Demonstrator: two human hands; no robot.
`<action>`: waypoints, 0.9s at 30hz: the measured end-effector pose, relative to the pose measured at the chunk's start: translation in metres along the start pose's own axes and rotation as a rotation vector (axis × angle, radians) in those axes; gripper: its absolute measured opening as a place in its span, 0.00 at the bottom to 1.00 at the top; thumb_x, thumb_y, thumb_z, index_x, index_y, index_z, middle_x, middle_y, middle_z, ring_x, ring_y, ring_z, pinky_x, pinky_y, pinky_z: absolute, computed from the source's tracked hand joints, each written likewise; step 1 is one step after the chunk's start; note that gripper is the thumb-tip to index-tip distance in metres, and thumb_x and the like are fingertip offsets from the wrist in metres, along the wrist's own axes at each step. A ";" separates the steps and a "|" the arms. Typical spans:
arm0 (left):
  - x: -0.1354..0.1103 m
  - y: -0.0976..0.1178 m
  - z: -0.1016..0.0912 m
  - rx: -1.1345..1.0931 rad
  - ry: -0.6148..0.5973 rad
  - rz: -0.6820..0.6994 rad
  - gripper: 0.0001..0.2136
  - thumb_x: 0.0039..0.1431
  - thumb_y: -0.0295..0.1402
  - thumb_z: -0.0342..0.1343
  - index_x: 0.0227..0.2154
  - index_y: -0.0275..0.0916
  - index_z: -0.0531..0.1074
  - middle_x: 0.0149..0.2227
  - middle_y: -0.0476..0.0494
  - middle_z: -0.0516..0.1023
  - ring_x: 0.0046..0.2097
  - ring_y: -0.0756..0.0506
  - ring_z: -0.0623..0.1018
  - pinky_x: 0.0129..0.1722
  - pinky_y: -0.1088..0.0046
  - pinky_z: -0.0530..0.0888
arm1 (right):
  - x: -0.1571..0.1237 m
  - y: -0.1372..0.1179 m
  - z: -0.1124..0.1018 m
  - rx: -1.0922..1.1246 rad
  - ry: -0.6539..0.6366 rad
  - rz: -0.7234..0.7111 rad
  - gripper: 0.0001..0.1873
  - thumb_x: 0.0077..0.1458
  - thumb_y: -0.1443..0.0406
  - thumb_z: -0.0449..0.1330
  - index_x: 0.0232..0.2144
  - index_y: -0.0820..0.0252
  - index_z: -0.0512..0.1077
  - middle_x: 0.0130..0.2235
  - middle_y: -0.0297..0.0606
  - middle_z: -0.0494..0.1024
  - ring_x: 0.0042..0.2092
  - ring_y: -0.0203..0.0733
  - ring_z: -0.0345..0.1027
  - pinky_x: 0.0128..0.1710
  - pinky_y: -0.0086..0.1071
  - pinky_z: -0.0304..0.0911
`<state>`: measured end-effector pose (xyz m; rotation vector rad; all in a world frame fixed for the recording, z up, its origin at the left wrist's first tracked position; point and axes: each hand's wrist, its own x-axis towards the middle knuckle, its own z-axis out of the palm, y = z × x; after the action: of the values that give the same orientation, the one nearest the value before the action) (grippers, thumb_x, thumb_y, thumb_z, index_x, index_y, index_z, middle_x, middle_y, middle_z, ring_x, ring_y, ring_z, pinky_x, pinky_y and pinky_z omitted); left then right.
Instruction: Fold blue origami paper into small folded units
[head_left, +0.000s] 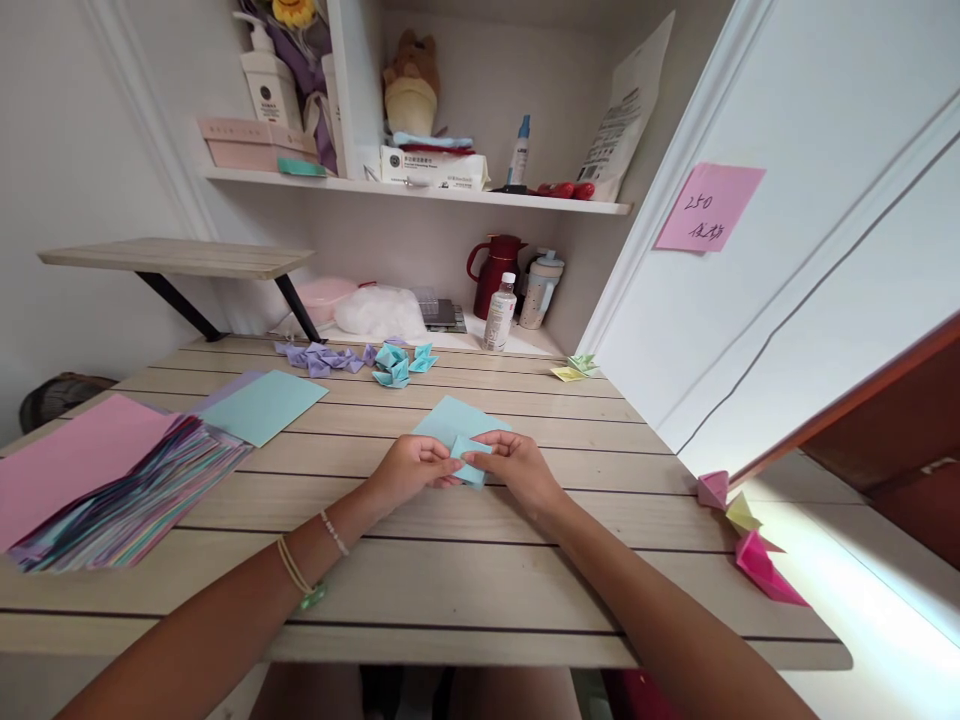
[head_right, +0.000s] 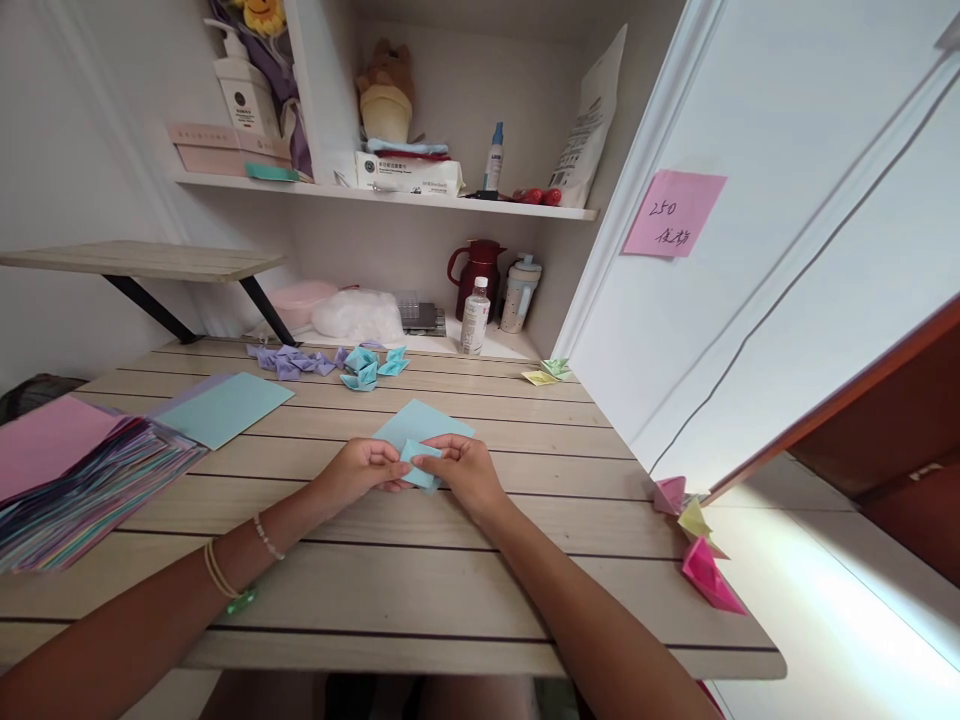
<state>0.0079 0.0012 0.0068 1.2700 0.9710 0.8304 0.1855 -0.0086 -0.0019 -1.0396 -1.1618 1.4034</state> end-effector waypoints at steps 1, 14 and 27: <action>0.000 0.000 0.000 -0.004 -0.005 0.012 0.14 0.37 0.37 0.66 0.21 0.33 0.70 0.23 0.44 0.77 0.29 0.45 0.78 0.31 0.72 0.74 | -0.001 -0.002 0.000 0.025 -0.016 0.019 0.18 0.31 0.60 0.70 0.29 0.62 0.74 0.22 0.31 0.72 0.24 0.33 0.64 0.26 0.28 0.60; -0.003 0.005 -0.001 0.138 -0.022 0.130 0.16 0.41 0.38 0.64 0.33 0.35 0.73 0.27 0.45 0.76 0.27 0.50 0.75 0.24 0.77 0.70 | -0.002 -0.010 -0.005 -0.281 -0.115 -0.095 0.17 0.40 0.53 0.64 0.25 0.63 0.76 0.20 0.32 0.69 0.22 0.31 0.57 0.22 0.28 0.53; -0.002 0.005 0.002 -0.246 0.030 0.091 0.12 0.46 0.36 0.62 0.29 0.36 0.67 0.33 0.44 0.77 0.38 0.46 0.78 0.40 0.70 0.74 | -0.001 -0.006 0.001 -0.020 -0.040 -0.028 0.19 0.41 0.53 0.64 0.34 0.58 0.71 0.21 0.30 0.73 0.18 0.32 0.63 0.21 0.28 0.61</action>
<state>0.0091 -0.0007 0.0120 1.0980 0.8113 1.0094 0.1853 -0.0090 0.0039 -1.0095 -1.2173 1.3995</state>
